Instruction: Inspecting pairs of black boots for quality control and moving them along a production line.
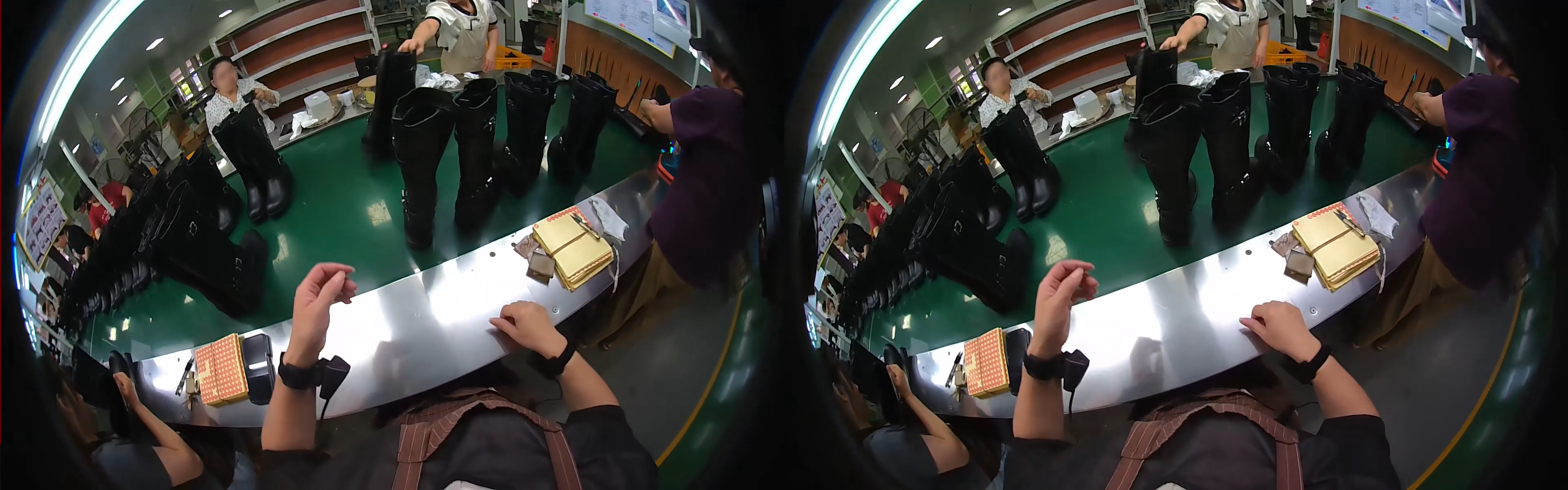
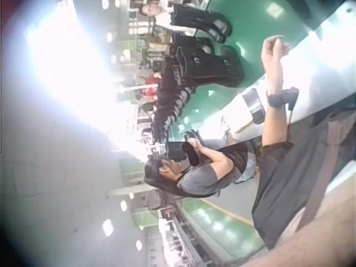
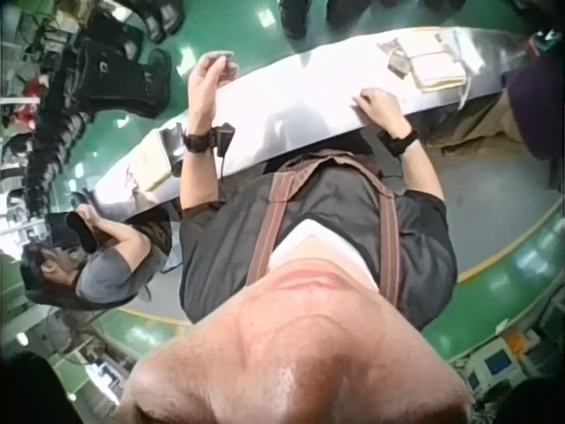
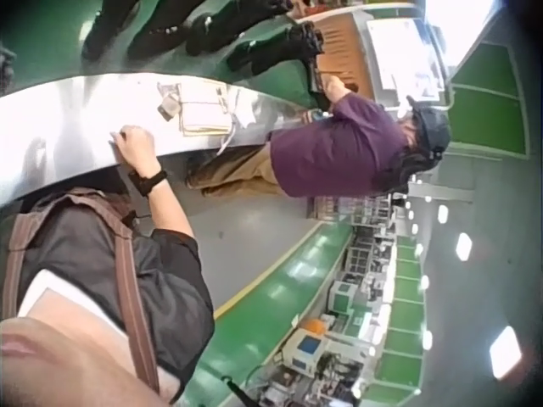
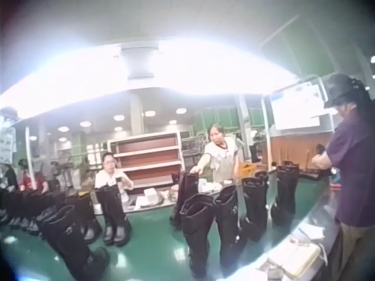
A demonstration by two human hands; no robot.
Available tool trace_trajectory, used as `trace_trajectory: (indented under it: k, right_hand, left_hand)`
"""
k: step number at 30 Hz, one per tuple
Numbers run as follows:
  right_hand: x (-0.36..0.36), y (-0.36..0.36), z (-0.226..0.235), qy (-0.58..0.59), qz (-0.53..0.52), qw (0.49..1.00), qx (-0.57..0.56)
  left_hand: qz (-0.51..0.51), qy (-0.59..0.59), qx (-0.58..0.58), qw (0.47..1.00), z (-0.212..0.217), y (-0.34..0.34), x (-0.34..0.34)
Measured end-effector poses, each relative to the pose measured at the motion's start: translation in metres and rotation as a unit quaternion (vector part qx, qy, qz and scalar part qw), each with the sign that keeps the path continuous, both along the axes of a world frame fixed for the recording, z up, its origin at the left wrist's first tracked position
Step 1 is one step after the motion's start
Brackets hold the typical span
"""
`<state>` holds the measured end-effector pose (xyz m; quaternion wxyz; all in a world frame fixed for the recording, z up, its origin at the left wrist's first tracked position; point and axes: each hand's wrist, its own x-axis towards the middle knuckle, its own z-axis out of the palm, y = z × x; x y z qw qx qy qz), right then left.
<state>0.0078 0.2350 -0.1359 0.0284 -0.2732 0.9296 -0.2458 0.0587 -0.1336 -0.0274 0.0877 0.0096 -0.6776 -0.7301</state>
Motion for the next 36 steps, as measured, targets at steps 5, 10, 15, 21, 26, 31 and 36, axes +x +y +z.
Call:
trace_trajectory:
  k: [5,10,15,21,26,31,36]
  right_hand:
    - [-0.007,-0.007,-0.023,0.097,-0.018,0.990,-0.098]
    - [-0.011,-0.001,-0.018,0.051,-0.029,0.987,-0.148]
    - [-0.015,-0.002,-0.023,0.036,-0.035,0.979,-0.196]
    - [-0.018,0.007,-0.024,0.024,-0.043,0.978,-0.205]
    - [-0.015,0.008,-0.023,0.030,-0.035,0.977,-0.207]
    - [-0.012,0.005,-0.028,0.067,-0.018,0.973,-0.220]
    - [-0.024,0.003,0.001,0.146,-0.032,0.936,-0.319]
  left_hand:
    - [0.041,0.199,-0.306,0.930,0.073,0.065,-0.049]
    - [0.164,0.356,-0.558,0.731,0.108,0.114,-0.139]
    - [0.165,0.187,-0.733,0.633,0.108,0.137,-0.212]
    - [0.125,0.185,-0.675,0.703,0.104,0.166,-0.232]
    - [0.238,0.293,-0.638,0.671,0.087,0.155,-0.226]
    - [0.271,0.336,-0.596,0.677,0.098,0.129,-0.202]
    - [0.247,0.402,-0.602,0.644,0.150,0.149,-0.110]
